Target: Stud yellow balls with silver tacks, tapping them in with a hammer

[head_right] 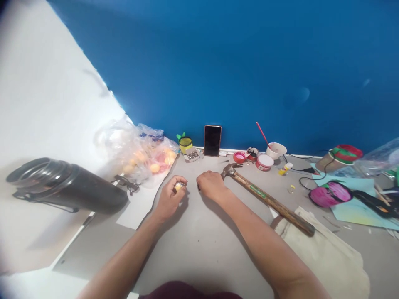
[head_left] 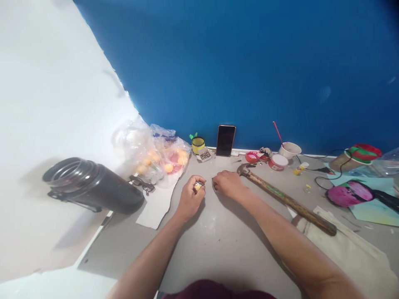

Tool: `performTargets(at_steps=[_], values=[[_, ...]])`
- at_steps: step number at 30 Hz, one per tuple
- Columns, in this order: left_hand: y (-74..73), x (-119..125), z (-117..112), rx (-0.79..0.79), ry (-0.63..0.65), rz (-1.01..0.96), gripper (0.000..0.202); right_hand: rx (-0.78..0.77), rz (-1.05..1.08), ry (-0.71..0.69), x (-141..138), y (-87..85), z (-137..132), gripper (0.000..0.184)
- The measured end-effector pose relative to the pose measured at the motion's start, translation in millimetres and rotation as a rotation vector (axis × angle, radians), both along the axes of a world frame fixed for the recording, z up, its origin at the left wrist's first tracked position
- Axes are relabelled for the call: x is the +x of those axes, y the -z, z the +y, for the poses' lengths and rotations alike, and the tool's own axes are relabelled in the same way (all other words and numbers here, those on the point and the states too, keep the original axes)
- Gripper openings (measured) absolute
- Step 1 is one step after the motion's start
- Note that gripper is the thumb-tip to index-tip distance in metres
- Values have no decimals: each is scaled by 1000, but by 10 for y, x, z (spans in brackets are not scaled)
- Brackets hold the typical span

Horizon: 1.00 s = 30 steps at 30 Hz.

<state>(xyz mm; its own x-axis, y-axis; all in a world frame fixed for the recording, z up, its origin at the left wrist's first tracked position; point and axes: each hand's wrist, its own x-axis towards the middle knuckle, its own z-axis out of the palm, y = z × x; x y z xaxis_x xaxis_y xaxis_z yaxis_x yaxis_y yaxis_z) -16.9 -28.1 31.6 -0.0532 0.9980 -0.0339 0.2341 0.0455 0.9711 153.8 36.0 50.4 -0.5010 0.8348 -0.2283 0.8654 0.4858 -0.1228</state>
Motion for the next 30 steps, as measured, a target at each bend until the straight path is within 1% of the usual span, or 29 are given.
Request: performTargets(at_steps=[3, 7, 10, 13, 15, 17, 21, 23, 26, 30], values=[[-8, -6, -5, 12, 4, 31, 18, -6, 41, 51, 11, 3, 0, 23], [-18, -3, 1, 29, -7, 32, 24, 11, 176, 91, 76, 35, 25, 23], [-27, -3, 10, 2, -25, 35, 26, 20, 350, 93, 131, 84, 69, 23], [-27, -11, 19, 2, -4, 12, 31, -3, 570, 93, 164, 154, 104, 20], [-21, -14, 25, 7, 23, -16, 35, -77, 724, 124, 168, 190, 107, 13], [-18, -14, 28, -2, 40, -33, 40, -187, 874, 172, 164, 195, 91, 10], [-49, -13, 21, -34, 21, -3, 45, -420, 1096, 240, 149, 128, 33, 20], [-69, -15, 16, -46, 22, 28, 42, -508, 1167, 269, 140, 94, 8, 27], [-70, -21, 9, -40, 54, 29, 33, -567, 1268, 311, 121, 81, -12, 34], [-19, -17, 0, -6, 102, -9, 28, -598, 1370, 328, 89, 107, -25, 38]])
